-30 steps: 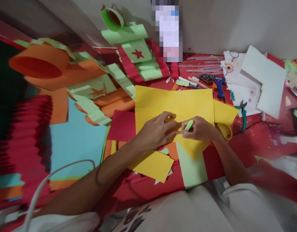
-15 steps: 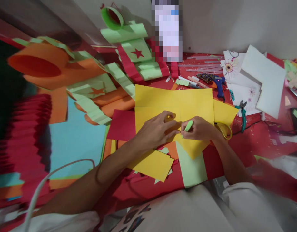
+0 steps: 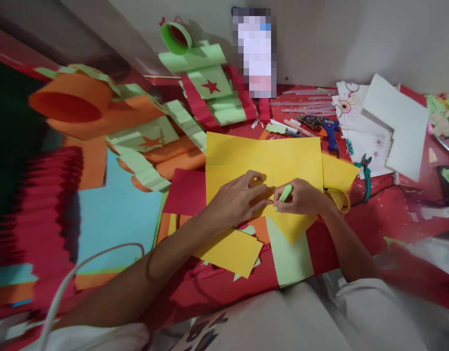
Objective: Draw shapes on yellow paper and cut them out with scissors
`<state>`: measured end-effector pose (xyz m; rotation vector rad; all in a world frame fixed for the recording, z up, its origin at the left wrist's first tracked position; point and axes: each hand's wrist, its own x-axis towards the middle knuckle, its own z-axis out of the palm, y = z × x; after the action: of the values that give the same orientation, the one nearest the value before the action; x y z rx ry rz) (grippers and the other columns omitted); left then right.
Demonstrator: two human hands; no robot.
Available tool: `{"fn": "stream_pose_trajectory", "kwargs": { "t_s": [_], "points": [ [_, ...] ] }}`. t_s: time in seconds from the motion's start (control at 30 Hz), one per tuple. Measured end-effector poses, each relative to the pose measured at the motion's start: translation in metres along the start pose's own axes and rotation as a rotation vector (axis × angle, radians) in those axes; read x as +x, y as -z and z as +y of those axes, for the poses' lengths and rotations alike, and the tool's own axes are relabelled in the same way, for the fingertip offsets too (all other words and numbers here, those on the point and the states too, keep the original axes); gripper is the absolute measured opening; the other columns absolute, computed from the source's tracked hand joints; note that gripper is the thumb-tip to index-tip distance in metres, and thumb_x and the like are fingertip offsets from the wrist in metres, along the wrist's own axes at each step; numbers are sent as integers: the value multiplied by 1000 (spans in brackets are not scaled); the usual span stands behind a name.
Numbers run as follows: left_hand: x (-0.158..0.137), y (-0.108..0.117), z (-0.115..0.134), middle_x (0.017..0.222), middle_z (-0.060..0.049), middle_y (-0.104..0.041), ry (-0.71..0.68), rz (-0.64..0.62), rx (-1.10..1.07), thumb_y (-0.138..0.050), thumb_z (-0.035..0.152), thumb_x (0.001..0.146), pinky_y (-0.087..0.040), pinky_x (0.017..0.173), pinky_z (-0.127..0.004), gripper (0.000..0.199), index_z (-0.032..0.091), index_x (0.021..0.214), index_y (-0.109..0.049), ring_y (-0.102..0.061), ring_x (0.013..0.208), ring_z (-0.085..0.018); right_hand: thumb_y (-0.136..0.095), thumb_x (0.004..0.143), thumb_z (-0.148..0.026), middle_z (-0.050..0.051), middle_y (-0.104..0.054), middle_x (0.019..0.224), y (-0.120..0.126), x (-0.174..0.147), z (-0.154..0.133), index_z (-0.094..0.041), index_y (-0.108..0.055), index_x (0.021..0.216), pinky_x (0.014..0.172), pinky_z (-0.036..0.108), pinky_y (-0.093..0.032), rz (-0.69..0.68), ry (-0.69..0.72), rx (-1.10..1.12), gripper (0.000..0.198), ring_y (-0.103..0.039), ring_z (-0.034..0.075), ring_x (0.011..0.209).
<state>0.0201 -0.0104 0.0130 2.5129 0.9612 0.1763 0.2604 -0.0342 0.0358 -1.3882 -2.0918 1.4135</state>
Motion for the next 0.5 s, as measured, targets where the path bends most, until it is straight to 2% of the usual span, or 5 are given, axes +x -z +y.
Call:
{"fn": "stream_pose_trajectory", "kwargs": {
  "t_s": [0.17, 0.4, 0.5],
  "points": [
    [1, 1, 1, 133, -16, -57, -3, -10, -14, -53, 43, 106, -57, 83, -43, 32, 24, 122, -74, -66, 103, -29, -67, 83, -26, -2, -68, 66, 3, -1, 0, -18, -77, 79, 59, 24, -37, -49, -29, 56, 14, -51, 10, 59],
    [1, 2, -4, 132, -14, -57, -6, -8, -69, -56, 38, 106, -57, 79, -40, 29, 24, 125, -74, -68, 105, -28, -65, 86, -29, -2, -63, 68, 8, -3, 0, -18, -72, 81, 57, 24, -35, 124, -97, 167, 14, -48, 11, 61],
    [1, 0, -9, 134, -12, -58, -5, -3, -127, -57, 37, 105, -57, 78, -36, 27, 26, 123, -74, -69, 105, -26, -66, 87, -30, -2, -62, 68, 9, -3, 1, -18, -70, 80, 57, 24, -36, 107, -90, 168, 14, -49, 11, 61]
  ]
}}
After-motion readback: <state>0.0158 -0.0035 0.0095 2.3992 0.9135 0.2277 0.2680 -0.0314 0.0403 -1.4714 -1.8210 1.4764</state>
